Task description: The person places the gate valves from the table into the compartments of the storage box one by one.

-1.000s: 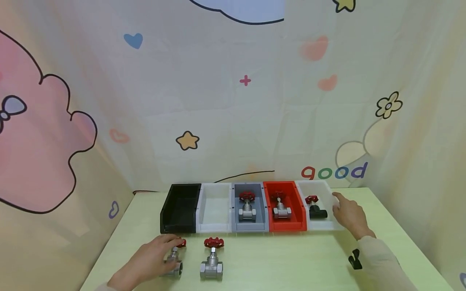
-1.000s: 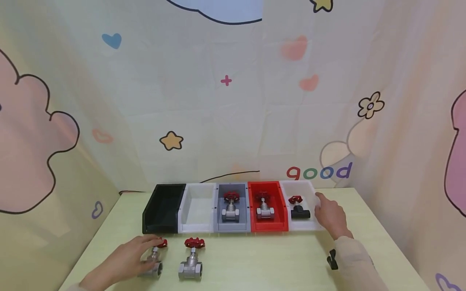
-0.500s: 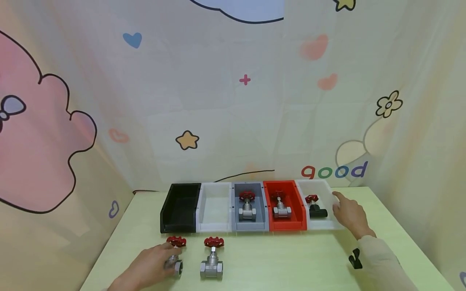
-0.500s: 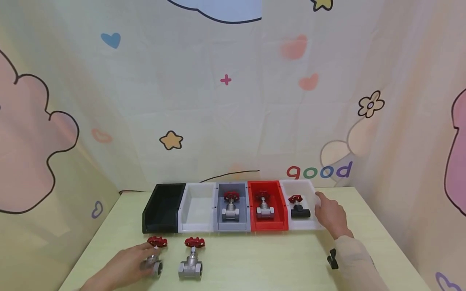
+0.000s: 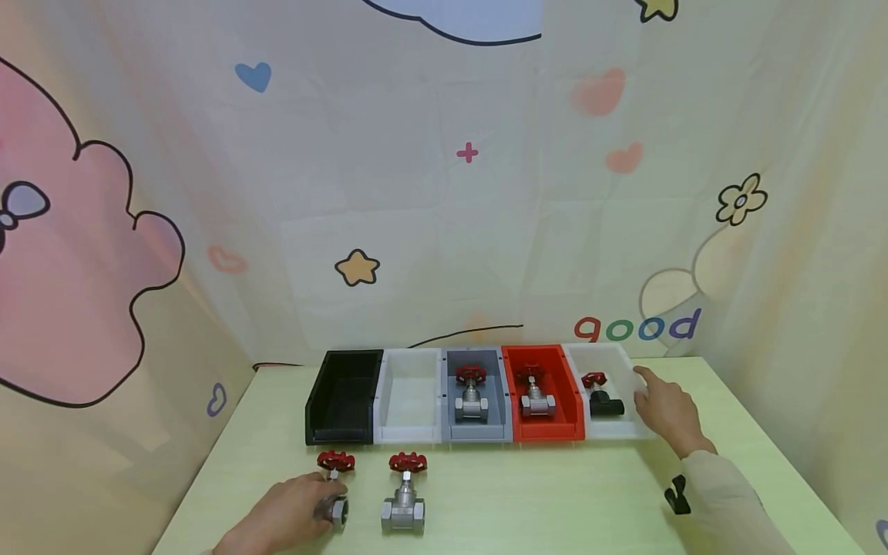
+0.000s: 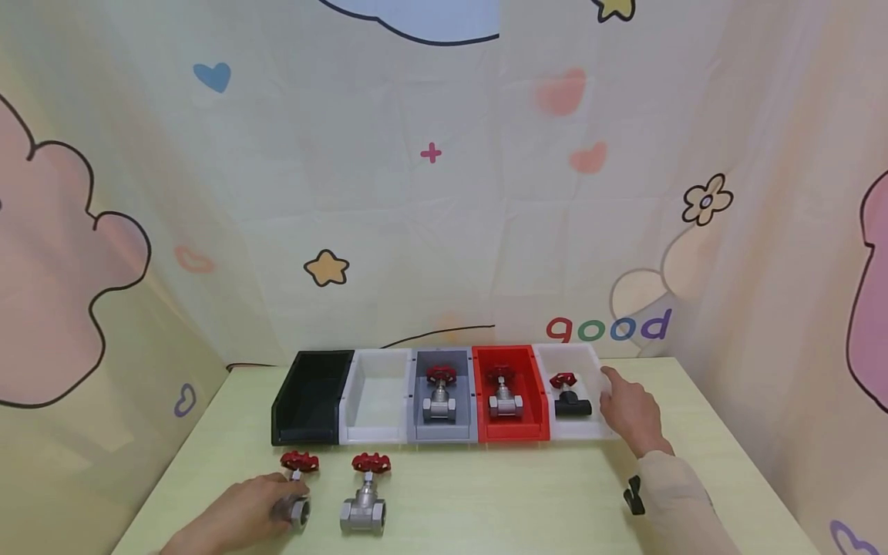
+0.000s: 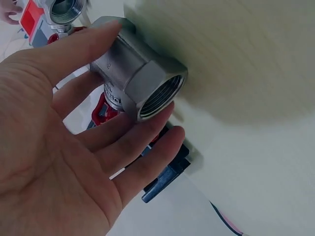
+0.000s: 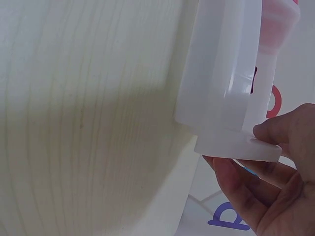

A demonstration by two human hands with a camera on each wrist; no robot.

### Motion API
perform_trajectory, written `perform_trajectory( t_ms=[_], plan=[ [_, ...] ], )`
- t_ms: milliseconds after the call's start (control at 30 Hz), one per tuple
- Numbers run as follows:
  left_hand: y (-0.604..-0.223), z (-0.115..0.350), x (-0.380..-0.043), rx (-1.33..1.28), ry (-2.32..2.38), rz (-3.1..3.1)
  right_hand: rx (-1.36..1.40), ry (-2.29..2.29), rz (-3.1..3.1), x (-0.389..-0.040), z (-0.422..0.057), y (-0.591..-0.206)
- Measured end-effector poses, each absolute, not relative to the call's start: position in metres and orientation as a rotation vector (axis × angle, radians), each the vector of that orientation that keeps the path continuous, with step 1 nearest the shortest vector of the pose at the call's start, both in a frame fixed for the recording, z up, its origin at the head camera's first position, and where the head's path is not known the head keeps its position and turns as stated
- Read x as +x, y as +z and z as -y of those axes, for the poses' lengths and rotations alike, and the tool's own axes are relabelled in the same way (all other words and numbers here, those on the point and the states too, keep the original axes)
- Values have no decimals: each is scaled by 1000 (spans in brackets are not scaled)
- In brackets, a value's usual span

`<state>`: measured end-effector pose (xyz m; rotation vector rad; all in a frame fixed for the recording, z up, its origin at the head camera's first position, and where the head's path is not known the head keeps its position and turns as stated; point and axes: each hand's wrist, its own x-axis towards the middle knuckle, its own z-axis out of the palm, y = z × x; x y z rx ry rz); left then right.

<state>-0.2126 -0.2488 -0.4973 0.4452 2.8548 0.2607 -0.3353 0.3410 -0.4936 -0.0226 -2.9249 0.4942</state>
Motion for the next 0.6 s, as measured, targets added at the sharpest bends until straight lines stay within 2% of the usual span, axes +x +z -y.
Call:
perform_trajectory(
  t_ms=[600],
  plan=[
    [-503, 250, -215, 508, 278, -2822, -26, 491, 2931, -334, -340, -494]
  ],
)
